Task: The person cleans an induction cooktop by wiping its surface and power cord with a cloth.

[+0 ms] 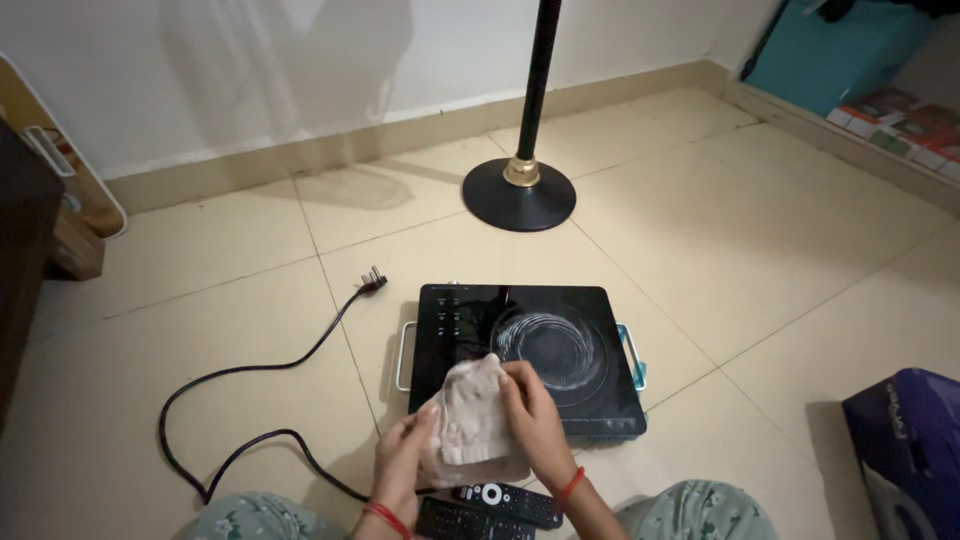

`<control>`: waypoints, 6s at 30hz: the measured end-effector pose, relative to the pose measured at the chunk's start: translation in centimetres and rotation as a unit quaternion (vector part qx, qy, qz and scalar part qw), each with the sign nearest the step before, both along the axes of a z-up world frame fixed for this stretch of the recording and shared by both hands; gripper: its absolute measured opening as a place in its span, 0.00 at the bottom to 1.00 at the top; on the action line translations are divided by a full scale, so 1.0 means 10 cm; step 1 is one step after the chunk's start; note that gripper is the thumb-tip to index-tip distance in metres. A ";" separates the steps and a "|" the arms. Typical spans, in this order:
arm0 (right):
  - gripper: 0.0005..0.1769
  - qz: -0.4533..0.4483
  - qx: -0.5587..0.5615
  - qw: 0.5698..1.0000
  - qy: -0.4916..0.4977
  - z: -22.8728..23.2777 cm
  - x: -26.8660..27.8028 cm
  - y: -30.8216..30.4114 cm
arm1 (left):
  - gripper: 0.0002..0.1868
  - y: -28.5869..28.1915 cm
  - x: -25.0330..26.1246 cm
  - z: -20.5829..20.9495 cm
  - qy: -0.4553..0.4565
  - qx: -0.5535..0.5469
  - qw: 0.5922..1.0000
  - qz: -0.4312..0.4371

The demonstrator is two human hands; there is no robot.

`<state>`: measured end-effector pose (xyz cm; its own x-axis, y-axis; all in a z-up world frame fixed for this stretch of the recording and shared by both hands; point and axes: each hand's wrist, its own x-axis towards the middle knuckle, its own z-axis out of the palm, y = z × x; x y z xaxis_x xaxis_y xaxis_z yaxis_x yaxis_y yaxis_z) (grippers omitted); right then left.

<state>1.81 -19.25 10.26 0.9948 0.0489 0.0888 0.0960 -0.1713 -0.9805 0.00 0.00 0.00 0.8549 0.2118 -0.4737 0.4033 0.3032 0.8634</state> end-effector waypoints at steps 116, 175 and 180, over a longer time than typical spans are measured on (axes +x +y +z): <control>0.32 -0.418 -0.015 0.908 0.031 -1.90 0.57 -1.94 | 0.13 -0.28 1.23 0.18 -0.194 0.612 0.752 -0.150; 0.38 -0.210 -0.401 0.891 -0.028 -1.59 0.58 -1.34 | 0.12 -0.98 0.70 -0.14 -0.156 0.770 0.527 -0.323; 0.38 -0.210 -0.408 0.888 -0.021 -1.62 0.61 -1.35 | 0.15 -1.23 0.48 -0.10 -0.152 0.750 0.518 -0.382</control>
<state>7.94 -32.75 -5.90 0.9372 -0.2612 0.2312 -0.1119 -0.8529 -0.5099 4.76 -12.33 -0.95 0.9474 -0.3086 -0.0850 -0.3131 -0.9487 -0.0450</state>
